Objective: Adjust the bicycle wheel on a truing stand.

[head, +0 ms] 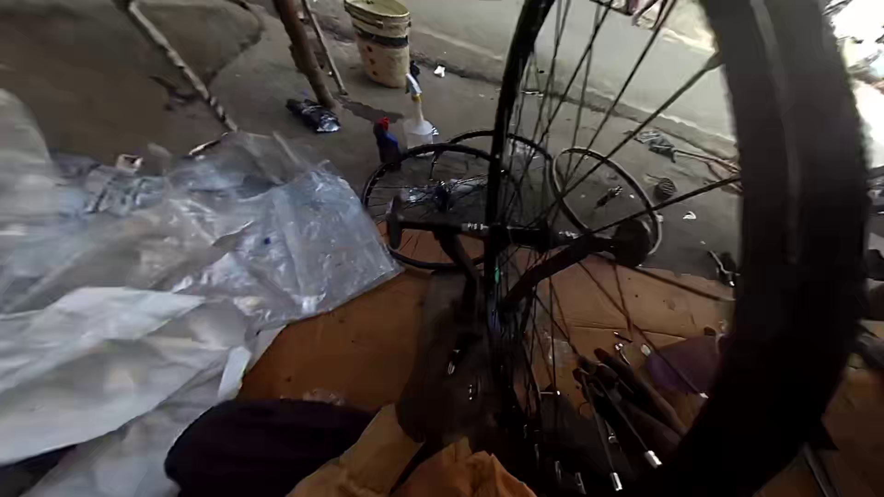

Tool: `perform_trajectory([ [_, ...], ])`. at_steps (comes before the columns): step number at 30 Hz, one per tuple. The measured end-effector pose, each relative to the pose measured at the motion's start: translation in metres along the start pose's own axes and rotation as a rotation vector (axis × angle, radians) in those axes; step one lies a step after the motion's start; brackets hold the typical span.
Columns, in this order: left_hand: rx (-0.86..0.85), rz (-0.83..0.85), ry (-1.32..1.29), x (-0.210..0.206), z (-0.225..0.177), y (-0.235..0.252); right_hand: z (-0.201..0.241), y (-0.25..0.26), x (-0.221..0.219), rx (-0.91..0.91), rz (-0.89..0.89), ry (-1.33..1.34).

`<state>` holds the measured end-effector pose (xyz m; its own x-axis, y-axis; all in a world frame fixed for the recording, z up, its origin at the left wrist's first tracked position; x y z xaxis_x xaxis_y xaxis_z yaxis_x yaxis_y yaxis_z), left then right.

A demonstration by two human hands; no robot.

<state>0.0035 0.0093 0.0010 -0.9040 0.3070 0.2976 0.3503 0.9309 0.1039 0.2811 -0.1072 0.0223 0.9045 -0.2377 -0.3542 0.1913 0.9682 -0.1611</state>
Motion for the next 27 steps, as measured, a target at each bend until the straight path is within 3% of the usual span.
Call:
perform_trajectory([
  [4,-0.057,0.237,-0.062,-0.003,-0.006,0.016,0.002,-0.001,0.007,-0.021,-0.020,-0.036],
  [9,-0.099,0.292,-0.195,-0.009,-0.014,0.018,0.003,-0.006,0.005,0.011,-0.043,-0.035],
  [14,-0.254,0.326,-0.207,0.007,-0.041,0.014,0.000,-0.004,-0.004,0.064,-0.064,-0.075],
  [18,-0.368,0.240,-0.394,0.011,-0.039,0.010,0.000,-0.004,-0.011,0.131,-0.121,-0.196],
  [21,-0.285,0.100,-0.311,0.009,-0.020,0.003,-0.005,-0.003,-0.016,0.146,-0.092,-0.172],
  [27,-0.136,0.064,-0.055,-0.002,0.009,-0.013,-0.018,-0.001,-0.038,0.012,-0.137,0.010],
])
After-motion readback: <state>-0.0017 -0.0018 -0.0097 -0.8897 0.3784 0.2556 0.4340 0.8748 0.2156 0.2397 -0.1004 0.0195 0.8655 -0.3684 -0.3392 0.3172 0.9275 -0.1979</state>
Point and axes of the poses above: each hand's wrist, its own y-axis towards the middle knuckle, its own x-axis out of the back of the hand, z = x × y, the point moved 1 cm from there along y, towards the middle knuckle, and after that the axes turned 6 degrees about y, right-handed, at the moved point
